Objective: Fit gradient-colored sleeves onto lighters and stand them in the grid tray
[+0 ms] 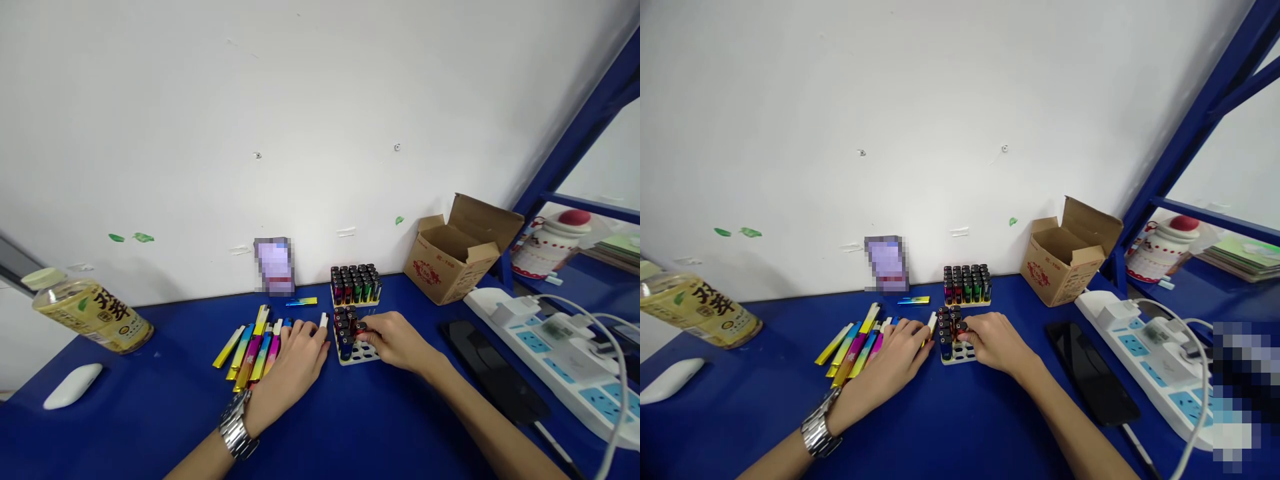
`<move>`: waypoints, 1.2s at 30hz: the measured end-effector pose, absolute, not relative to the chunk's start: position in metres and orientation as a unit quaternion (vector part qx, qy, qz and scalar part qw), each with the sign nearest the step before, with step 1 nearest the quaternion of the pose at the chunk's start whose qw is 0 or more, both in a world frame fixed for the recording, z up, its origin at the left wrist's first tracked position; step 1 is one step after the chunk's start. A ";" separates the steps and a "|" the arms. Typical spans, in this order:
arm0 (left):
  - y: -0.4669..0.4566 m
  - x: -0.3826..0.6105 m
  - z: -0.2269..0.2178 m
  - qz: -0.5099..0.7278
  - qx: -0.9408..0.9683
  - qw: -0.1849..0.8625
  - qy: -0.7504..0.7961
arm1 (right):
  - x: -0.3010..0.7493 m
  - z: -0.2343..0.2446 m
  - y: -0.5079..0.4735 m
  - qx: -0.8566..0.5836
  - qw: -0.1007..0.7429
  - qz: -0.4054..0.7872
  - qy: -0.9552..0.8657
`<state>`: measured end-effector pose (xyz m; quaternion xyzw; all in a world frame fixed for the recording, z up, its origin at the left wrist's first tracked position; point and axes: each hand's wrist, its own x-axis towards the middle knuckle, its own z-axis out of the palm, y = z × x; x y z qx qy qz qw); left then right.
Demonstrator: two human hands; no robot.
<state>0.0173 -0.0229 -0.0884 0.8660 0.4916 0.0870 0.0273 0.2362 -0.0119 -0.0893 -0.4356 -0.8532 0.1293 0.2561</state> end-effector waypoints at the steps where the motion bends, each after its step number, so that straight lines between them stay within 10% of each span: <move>1: -0.023 0.019 -0.087 0.080 0.862 0.027 0.499 | 0.236 -0.088 -0.012 -0.443 0.246 0.111 -0.855; 11: -0.026 0.025 -0.080 0.092 0.778 0.196 0.590 | 0.234 -0.075 -0.023 -0.450 0.311 0.105 -0.830; 23: -0.033 0.032 -0.079 0.016 0.803 0.025 0.595 | 0.224 -0.079 -0.027 -0.428 0.362 0.068 -0.825; 36: -0.061 0.033 -0.056 0.353 0.843 -0.094 0.394 | 0.191 -0.061 -0.055 -0.398 0.501 0.162 -0.751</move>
